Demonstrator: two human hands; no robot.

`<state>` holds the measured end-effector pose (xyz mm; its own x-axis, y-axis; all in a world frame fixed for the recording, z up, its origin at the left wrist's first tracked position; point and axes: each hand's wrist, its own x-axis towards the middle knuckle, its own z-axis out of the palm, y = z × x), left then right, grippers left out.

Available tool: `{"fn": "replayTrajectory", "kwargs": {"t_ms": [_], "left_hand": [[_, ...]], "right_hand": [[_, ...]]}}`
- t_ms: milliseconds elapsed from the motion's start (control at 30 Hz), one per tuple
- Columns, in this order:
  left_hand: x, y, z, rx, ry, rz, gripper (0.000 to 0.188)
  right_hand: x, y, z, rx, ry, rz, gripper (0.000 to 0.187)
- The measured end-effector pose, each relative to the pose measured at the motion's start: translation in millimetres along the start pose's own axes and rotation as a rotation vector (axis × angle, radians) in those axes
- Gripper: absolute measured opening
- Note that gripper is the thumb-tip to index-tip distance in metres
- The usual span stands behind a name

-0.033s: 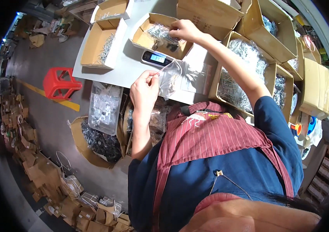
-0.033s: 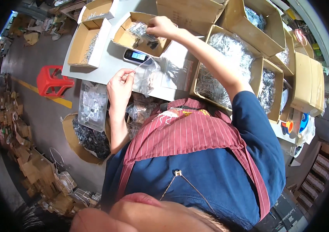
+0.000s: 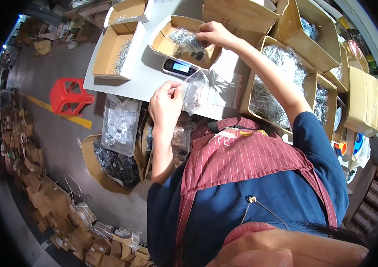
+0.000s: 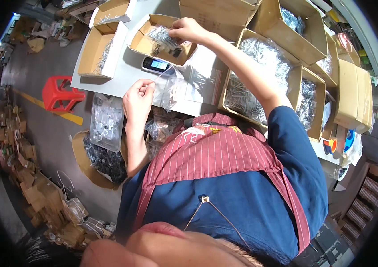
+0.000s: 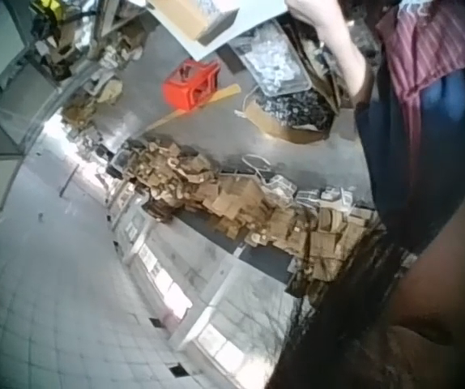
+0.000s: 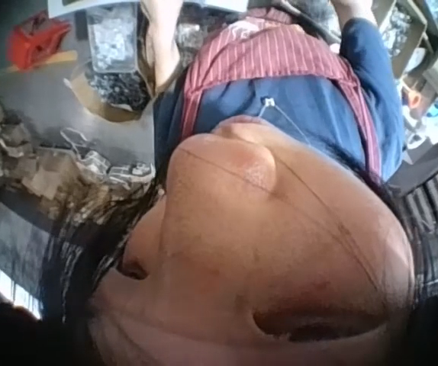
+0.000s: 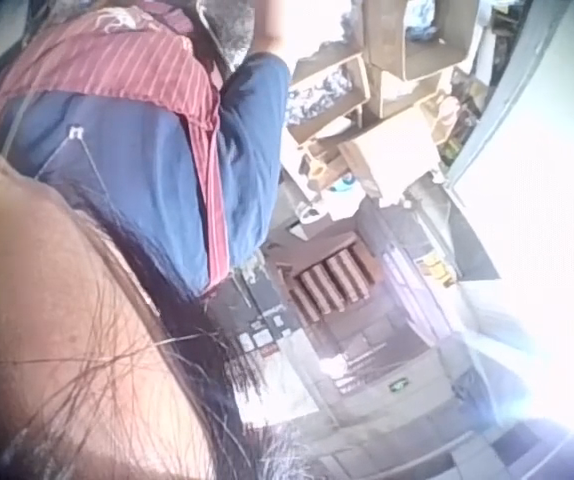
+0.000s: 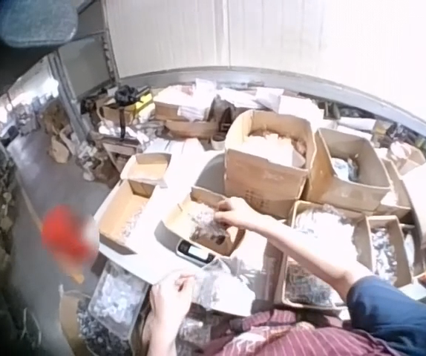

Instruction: The person picks metal brackets and screws from cardboard boxes, places them into a plastic bag, and weighs the bag on a digital scale.

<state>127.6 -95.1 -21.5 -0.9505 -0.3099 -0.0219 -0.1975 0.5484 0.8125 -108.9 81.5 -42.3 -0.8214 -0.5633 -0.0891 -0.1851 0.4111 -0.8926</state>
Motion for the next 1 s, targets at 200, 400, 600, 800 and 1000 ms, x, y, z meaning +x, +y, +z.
{"fn": "replayTrajectory", "kwargs": {"t_ms": [200,400,600,800,1000], "left_hand": [[9.0,0.8,5.8,0.032,0.113,0.117,0.011],[11.4,-1.4,12.3,-0.150,0.021,0.022,0.010],[3.2,0.4,21.5,-0.407,0.053,-0.003,0.008],[-11.4,4.8,33.4,-0.318,0.125,0.067,0.010],[-15.1,8.9,33.9,-0.169,0.196,0.309,0.009]], "right_hand": [[-46.7,-34.0,-14.2,0.704,-0.211,0.076,0.025],[-69.9,-49.7,-12.6,0.805,-0.396,0.154,0.031],[-91.3,-51.2,-3.4,0.770,-0.446,0.253,0.034],[-108.7,-49.4,0.0,0.628,-0.449,0.309,0.027],[-113.0,-44.0,8.2,0.298,-0.403,0.103,0.020]]}}
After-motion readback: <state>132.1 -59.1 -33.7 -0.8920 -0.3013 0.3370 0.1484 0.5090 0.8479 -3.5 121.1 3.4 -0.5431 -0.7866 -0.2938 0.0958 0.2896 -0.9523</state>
